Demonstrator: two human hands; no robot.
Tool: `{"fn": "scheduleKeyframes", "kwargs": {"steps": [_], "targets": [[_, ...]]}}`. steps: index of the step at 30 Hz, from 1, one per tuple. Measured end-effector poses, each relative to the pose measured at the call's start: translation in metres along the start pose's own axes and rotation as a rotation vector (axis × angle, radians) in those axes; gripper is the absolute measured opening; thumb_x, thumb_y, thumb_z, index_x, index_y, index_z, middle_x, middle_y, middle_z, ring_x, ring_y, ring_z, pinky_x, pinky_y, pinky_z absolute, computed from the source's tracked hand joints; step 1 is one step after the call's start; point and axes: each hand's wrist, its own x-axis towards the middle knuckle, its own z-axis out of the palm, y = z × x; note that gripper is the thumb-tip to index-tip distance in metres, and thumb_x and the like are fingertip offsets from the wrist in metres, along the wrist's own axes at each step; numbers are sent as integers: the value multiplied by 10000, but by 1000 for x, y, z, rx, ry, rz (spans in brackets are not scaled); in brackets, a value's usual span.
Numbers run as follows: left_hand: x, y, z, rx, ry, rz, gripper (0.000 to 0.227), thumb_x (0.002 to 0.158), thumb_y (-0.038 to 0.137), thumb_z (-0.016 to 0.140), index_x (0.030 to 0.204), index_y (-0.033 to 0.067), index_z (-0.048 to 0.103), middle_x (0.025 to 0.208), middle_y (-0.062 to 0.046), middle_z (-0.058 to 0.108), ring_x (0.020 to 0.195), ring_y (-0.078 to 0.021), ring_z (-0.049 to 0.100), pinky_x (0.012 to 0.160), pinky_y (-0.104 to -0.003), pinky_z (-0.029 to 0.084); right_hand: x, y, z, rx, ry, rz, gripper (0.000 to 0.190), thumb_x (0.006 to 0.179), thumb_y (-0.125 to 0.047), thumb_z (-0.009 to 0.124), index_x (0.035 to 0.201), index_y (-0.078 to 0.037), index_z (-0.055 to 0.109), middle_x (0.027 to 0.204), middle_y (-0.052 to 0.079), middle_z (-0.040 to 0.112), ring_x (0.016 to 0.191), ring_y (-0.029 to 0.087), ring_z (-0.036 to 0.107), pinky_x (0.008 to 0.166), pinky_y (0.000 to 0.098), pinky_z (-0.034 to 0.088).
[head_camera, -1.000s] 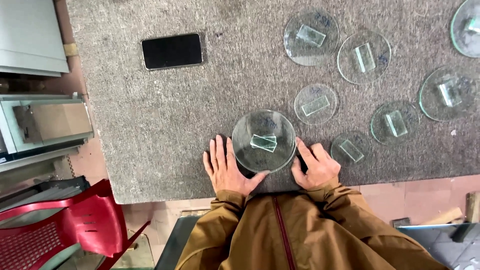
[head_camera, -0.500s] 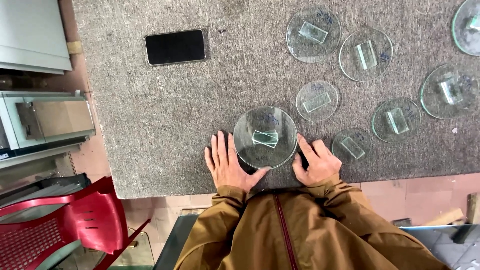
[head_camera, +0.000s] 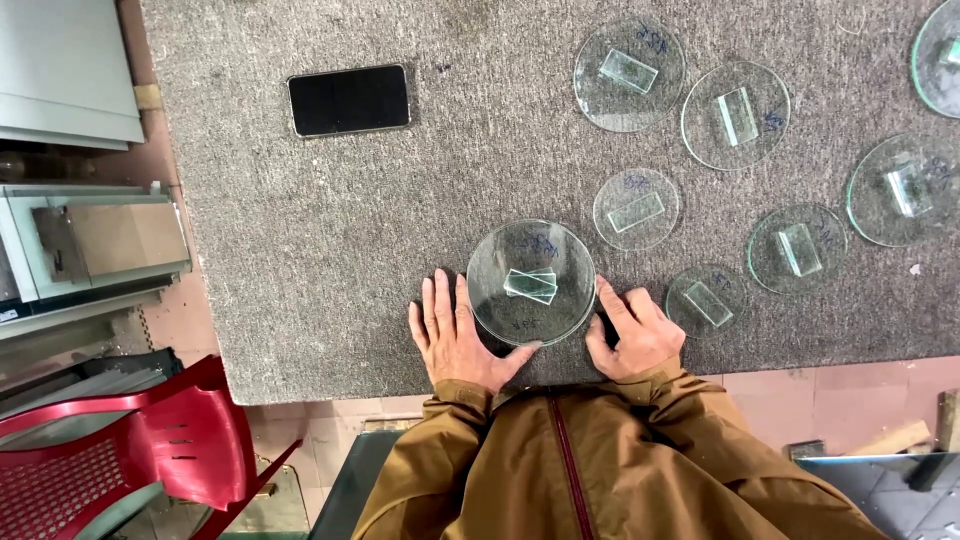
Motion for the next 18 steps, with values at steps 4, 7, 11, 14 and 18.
{"fn": "scheduleKeyframes", "kwargs": {"steps": [4,7,11,14,18], "targets": [[1,0,0,4,21,1,1590,444,770,1017,1730,58,411,1848,-215,293,1715,-440,246,1367,-631,169,-1,0,0,-2,-6,5,549,870,-327,734,1408,-335,840,929,-58,540,741,174,716,720,310,607],[0,1,-1,0,28,2,1582,445,766,1020,1725,56,420,1843,-218,304,1712,-442,255,1366,-632,176,-3,1,0,-5,-3,4,554,868,-329,741,1414,-324,837,927,-56,545,746,176,720,714,316,610],[0,0,0,-5,31,6,1581,449,765,1018,1724,47,419,1842,-224,300,1712,-447,249,1371,-629,165,1,-1,-1,2,11,-6,560,864,-318,735,1412,-321,851,924,-58,528,734,171,712,715,299,601],[0,0,-1,-18,33,8,1592,432,755,1020,1725,47,417,1846,-222,296,1714,-446,249,1373,-634,163,3,-1,-1,26,23,-12,527,874,-302,746,1387,-288,865,920,-43,541,737,192,719,711,311,600],[0,-1,-1,-46,28,6,1610,442,740,1032,1737,37,383,1852,-227,279,1720,-447,230,1375,-640,143,-2,3,3,35,15,-13,539,886,-314,726,1408,-291,858,935,-50,524,741,176,704,749,281,593]]}}
